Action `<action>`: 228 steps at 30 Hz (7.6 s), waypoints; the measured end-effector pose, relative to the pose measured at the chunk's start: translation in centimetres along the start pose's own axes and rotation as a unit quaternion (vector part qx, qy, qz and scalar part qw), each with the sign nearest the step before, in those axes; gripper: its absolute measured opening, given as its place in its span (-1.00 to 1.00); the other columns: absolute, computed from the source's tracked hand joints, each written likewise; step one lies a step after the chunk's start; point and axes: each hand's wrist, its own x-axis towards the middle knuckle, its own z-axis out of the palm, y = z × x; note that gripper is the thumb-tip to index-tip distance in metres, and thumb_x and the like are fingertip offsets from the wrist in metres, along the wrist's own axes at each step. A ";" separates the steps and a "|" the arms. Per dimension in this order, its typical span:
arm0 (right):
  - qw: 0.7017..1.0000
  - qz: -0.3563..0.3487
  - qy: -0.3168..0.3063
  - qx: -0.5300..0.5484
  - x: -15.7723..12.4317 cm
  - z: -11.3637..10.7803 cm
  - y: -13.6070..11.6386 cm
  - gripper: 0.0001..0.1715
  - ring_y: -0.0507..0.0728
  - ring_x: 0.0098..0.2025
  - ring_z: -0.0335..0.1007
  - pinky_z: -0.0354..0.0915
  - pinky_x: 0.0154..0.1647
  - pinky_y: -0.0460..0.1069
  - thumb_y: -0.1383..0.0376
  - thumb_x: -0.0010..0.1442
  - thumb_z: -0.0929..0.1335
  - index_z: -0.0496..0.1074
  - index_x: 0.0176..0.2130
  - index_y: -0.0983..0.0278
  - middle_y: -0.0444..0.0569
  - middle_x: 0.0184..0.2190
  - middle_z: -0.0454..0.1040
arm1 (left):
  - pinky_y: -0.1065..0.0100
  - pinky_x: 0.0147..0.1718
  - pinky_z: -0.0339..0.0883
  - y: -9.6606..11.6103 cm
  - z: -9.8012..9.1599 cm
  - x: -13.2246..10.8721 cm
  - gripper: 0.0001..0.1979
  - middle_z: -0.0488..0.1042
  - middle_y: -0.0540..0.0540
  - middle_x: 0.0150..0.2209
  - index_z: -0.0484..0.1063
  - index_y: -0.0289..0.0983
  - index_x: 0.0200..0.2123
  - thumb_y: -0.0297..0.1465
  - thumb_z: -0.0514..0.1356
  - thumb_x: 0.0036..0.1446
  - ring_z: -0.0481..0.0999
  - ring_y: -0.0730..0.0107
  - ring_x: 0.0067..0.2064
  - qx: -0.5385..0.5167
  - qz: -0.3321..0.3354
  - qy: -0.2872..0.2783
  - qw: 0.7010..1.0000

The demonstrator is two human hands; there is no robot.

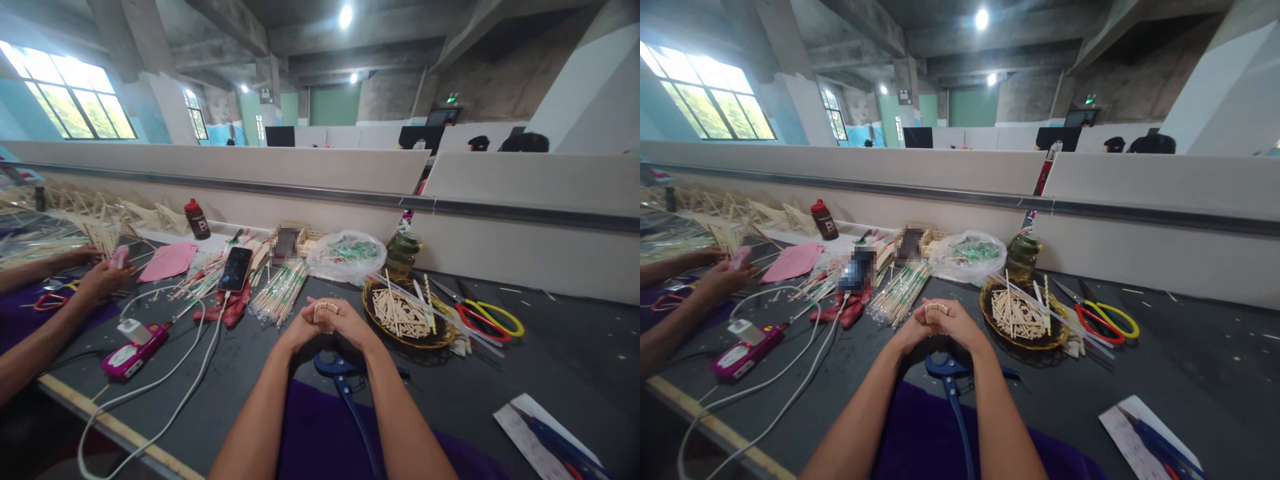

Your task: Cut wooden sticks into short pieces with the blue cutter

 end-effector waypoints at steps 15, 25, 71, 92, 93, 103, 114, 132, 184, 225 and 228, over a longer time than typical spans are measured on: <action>1.000 0.011 0.009 -0.007 0.0 0.2 0.2 -0.66 0.23 0.09 0.34 0.00 0.25 0.15 0.05 0.08 0.40 0.55 -0.34 0.28 -0.03 -0.30 0.57 | 0.39 -0.29 0.29 -0.3 0.0 0.0 -0.61 0.52 -0.11 -0.34 0.51 -0.36 -0.29 -0.34 0.41 -0.27 0.44 0.37 -0.32 -0.017 0.018 -0.019 1.000; 0.981 0.030 0.180 0.062 0.8 0.7 1.0 -0.58 0.25 -0.13 0.49 0.38 -0.14 0.10 -0.02 0.01 0.41 0.45 -0.34 0.28 0.03 -0.34 0.57 | 0.40 -0.32 0.31 -0.3 0.0 0.4 -0.58 0.51 -0.06 -0.46 0.50 -0.37 -0.30 -0.25 0.43 -0.26 0.46 0.39 -0.39 -0.029 0.010 -0.028 0.999; 0.996 0.003 0.084 -0.003 -0.1 -0.6 2.3 -0.65 0.19 0.20 0.21 0.11 0.16 0.15 -0.02 0.21 0.28 0.33 -0.23 0.20 -0.02 -0.23 0.52 | 0.35 -0.19 0.28 -2.7 -0.8 1.1 -0.79 0.46 -0.11 -0.30 0.46 -0.34 -0.31 -0.31 0.22 0.03 0.43 0.30 -0.24 0.118 0.044 -0.075 0.989; 0.994 -0.006 0.042 -0.103 -0.9 -0.5 1.9 -0.66 0.15 0.31 -0.03 -0.03 0.25 0.12 0.04 0.26 0.24 0.43 -0.17 0.20 0.02 0.02 0.42 | 0.22 0.00 0.28 -2.4 0.4 0.4 -0.69 0.48 -0.16 -0.15 0.40 -0.32 -0.05 -0.36 0.12 0.13 0.41 0.25 -0.02 0.155 0.062 -0.077 0.983; 0.993 -0.008 0.043 -0.108 -0.9 -0.5 1.8 -0.65 0.16 0.31 -0.03 -0.03 0.25 0.12 0.04 0.26 0.23 0.44 -0.17 0.20 0.02 0.02 0.42 | 0.22 0.00 0.28 -2.4 0.4 0.4 -0.70 0.47 -0.16 -0.15 0.40 -0.31 -0.05 -0.36 0.10 0.15 0.40 0.25 0.00 0.160 0.067 -0.071 0.982; 0.998 0.018 0.056 -0.027 -0.7 -0.8 1.7 -0.63 0.20 0.30 -0.01 0.03 0.21 0.15 0.01 0.20 0.30 0.46 -0.17 0.21 0.06 0.00 0.45 | 0.38 -0.30 0.27 -1.4 0.7 0.3 -0.79 0.37 -0.03 -0.39 0.37 -0.32 -0.33 -0.27 0.17 0.11 0.34 0.41 -0.33 0.152 0.073 -0.051 0.984; 0.962 0.015 0.092 0.258 -0.7 0.0 -1.8 -0.72 0.12 -0.13 0.45 0.37 -0.15 -0.03 0.17 0.11 0.41 0.39 -0.17 0.20 -0.15 -0.48 0.41 | 0.55 -0.61 -0.01 5.1 2.6 -2.9 -0.79 0.16 0.11 -0.53 0.25 -0.28 -0.34 -0.35 0.25 0.07 0.13 0.66 -0.61 -0.222 -0.141 -0.175 0.949; 0.955 0.069 0.275 0.084 0.8 -0.5 -0.2 -0.44 0.19 -0.01 0.38 0.37 -0.12 0.06 0.00 0.01 0.41 0.31 -0.05 0.18 0.02 -0.05 0.42 | 0.25 -0.17 0.28 2.5 1.2 -1.6 -0.78 0.47 -0.25 -0.19 0.31 -0.31 -0.11 -0.48 -0.07 0.25 0.49 0.18 -0.13 0.537 -0.033 0.144 0.831; 0.884 0.029 0.323 -0.337 -3.3 -5.1 -7.3 -0.68 0.04 -0.60 0.29 0.19 -0.56 -0.08 0.04 0.09 0.32 0.38 -0.42 0.24 -0.12 -0.60 0.43 | 0.33 -0.26 0.21 1.3 -2.1 -1.2 -0.81 0.46 -0.15 -0.23 0.42 -0.25 -0.29 -0.40 0.01 0.22 0.40 0.25 -0.14 0.646 -0.010 0.273 0.713; 0.970 0.126 0.122 -0.168 -0.6 -2.2 0.7 -0.75 0.13 -0.42 0.52 0.43 -0.55 -0.05 0.23 0.04 0.32 0.46 -0.25 0.27 -0.09 -0.43 0.54 | 0.43 -0.42 0.25 -1.4 0.5 1.1 -0.85 0.44 0.03 -0.52 0.39 -0.29 -0.47 -0.36 0.29 -0.11 0.41 0.45 -0.46 0.054 0.095 0.096 0.989; 0.960 0.140 0.145 -0.194 -0.6 -2.2 1.4 -0.76 0.12 -0.49 0.51 0.40 -0.59 -0.06 0.24 0.05 0.30 0.47 -0.27 0.29 -0.08 -0.49 0.54 | 0.42 -0.41 0.27 -2.1 0.3 1.3 -0.84 0.46 0.02 -0.50 0.37 -0.28 -0.47 -0.42 0.30 -0.17 0.43 0.44 -0.44 0.052 0.080 0.074 0.993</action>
